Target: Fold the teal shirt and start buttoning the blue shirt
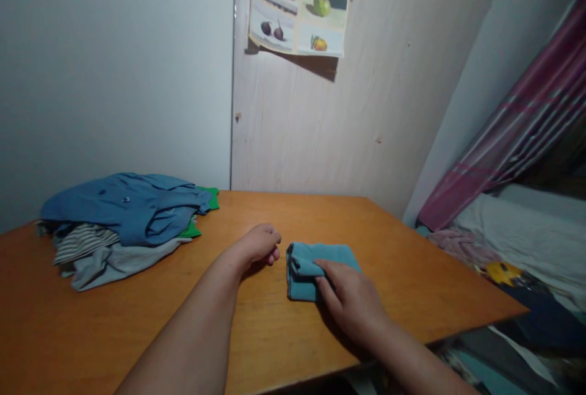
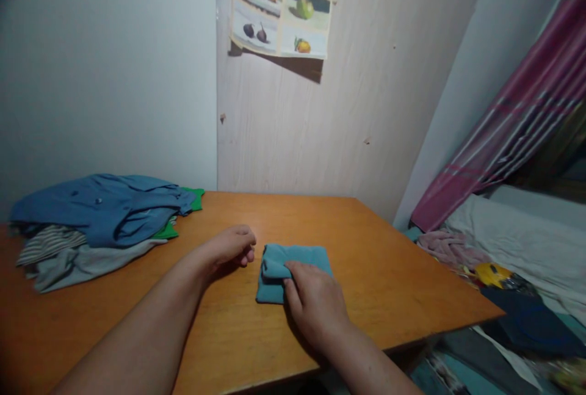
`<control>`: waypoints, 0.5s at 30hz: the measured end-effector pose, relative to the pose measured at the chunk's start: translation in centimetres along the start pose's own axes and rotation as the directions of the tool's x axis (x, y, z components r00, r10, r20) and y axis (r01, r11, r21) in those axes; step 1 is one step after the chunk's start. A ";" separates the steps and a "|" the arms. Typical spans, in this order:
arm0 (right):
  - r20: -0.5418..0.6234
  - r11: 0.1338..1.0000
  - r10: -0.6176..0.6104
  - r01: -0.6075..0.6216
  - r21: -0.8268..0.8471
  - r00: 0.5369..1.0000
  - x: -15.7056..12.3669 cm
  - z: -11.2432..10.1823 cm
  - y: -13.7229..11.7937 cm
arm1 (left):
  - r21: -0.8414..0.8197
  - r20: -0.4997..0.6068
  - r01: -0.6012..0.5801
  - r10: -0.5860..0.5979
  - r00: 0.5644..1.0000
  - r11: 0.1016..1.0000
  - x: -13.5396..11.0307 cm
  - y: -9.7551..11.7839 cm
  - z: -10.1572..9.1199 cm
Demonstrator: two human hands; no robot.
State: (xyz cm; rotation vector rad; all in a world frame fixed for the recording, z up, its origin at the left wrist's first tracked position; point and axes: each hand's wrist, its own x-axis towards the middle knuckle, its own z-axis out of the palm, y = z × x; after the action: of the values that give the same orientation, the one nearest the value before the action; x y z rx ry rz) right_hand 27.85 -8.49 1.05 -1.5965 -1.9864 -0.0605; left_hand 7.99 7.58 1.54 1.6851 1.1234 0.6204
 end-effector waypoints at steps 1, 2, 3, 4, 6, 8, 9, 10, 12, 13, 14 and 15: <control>-0.016 0.999 0.039 -0.039 0.038 0.999 0.2 -0.1 0.1 | 0.006 -0.022 -0.010 0.011 1.000 1.000 0.3 -0.2 -0.1; -0.030 0.993 0.077 -0.074 0.087 0.997 0.4 -0.2 0.3 | 0.013 -0.038 -0.023 0.023 0.999 1.000 0.5 -0.5 -0.1; -0.042 0.984 0.110 -0.103 0.143 0.993 0.5 -0.3 0.5 | 0.019 -0.050 -0.036 0.037 0.998 0.999 0.6 -0.7 -0.1; -0.051 0.972 0.135 -0.122 0.199 0.990 0.7 -0.3 0.8 | 0.024 -0.058 -0.047 0.048 0.997 0.999 0.6 -0.8 0.0; -0.055 0.948 0.161 -0.139 0.285 0.985 0.9 -0.4 1.2 | 0.027 -0.063 -0.060 0.061 0.996 0.998 0.4 -1.0 0.3; -0.047 0.935 0.169 -0.145 0.323 0.985 1.1 -0.4 1.4 | 0.029 -0.049 -0.070 0.072 0.996 0.997 0.0 -1.0 0.8; -0.047 0.933 0.172 -0.147 0.328 0.984 1.2 -0.4 1.5 | 0.030 -0.036 -0.079 0.080 0.996 0.996 -0.2 -1.0 1.0; -0.047 0.933 0.176 -0.151 0.327 0.983 1.2 -0.4 1.5 | 0.030 -0.019 -0.089 0.090 0.996 0.996 -0.4 -0.9 1.2; -0.049 0.936 0.185 -0.161 0.313 0.982 1.3 -0.4 1.3 | 0.037 0.031 -0.124 0.123 0.992 0.992 -0.5 -0.8 1.7; -0.053 0.941 0.185 -0.162 0.297 0.981 1.3 -0.4 1.2 | 0.052 0.051 -0.157 0.154 0.987 0.986 -0.5 -0.8 1.9; -0.066 0.951 0.178 -0.155 0.268 0.982 1.3 -0.4 1.0 | 0.087 0.060 -0.201 0.197 0.979 0.976 -0.3 -0.7 2.2; -0.077 0.963 0.161 -0.140 0.229 0.984 1.2 -0.4 0.8 | 0.139 0.058 -0.250 0.244 0.968 0.958 -0.2 -0.7 2.4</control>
State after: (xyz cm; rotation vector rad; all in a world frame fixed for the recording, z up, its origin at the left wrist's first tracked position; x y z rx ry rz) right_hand 28.65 -7.37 1.65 -1.5620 -1.7276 0.1393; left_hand 9.60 6.43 -0.03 1.9753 0.9554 0.6700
